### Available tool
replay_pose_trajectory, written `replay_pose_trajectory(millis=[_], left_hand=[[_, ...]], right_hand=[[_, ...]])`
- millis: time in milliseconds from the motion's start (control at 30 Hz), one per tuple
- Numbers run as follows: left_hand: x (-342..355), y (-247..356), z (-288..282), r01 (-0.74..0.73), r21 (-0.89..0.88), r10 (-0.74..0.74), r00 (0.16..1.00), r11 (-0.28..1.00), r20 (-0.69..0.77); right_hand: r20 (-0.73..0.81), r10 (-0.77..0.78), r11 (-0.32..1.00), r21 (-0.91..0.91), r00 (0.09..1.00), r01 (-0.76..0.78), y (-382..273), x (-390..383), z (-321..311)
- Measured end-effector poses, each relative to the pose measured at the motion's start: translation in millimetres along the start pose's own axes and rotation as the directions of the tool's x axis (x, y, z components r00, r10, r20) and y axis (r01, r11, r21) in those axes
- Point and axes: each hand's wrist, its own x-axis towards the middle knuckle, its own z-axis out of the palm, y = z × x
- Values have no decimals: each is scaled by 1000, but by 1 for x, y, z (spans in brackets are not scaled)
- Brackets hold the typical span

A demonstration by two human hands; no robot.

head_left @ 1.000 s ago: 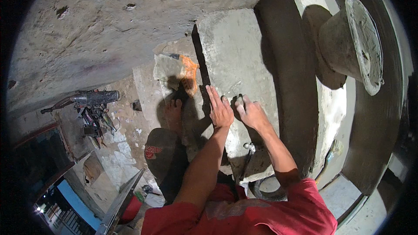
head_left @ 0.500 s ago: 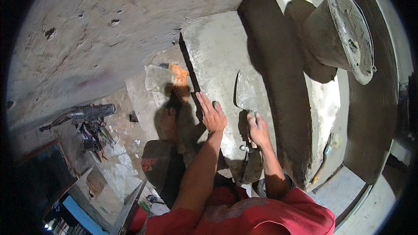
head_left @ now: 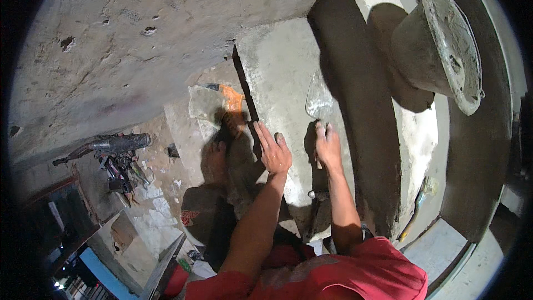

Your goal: The person smooths wet plaster on concrete stairs using a trowel, then brushes the surface with a hand brush. They sprinkle water from a bucket onto the steps and continue smoothing the plaster with the trowel.

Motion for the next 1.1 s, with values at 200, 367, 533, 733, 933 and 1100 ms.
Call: replay_pose_trajectory(millis=[200, 367, 533, 733, 933, 1100], left_hand=[[0, 1, -2, 8, -2, -8, 1000, 1000, 8], [1, 2, -3, 69, -19, -67, 996, 997, 65], [2, 4, -6, 48, -16, -47, 997, 999, 61], [2, 6, -10, 53, -87, -47, 996, 995, 70], [2, 2, -3, 98, 0, -97, 992, 995, 82], [3, -5, 3, 40, 30, -41, 999, 999, 35]], right_hand=[[73, -257, 966, 41, 964, 255, -79, 71, 20], [163, -189, 972, -107, 968, 208, -121, 83, 28], [-51, -315, 948, -75, 948, 311, -154, 60, 50], [110, -187, 973, -113, 976, 199, -164, 64, 39], [-16, -332, 935, -133, 943, 327, -181, 43, 62], [99, -297, 928, -204, 950, 311, -179, 38, 62]])
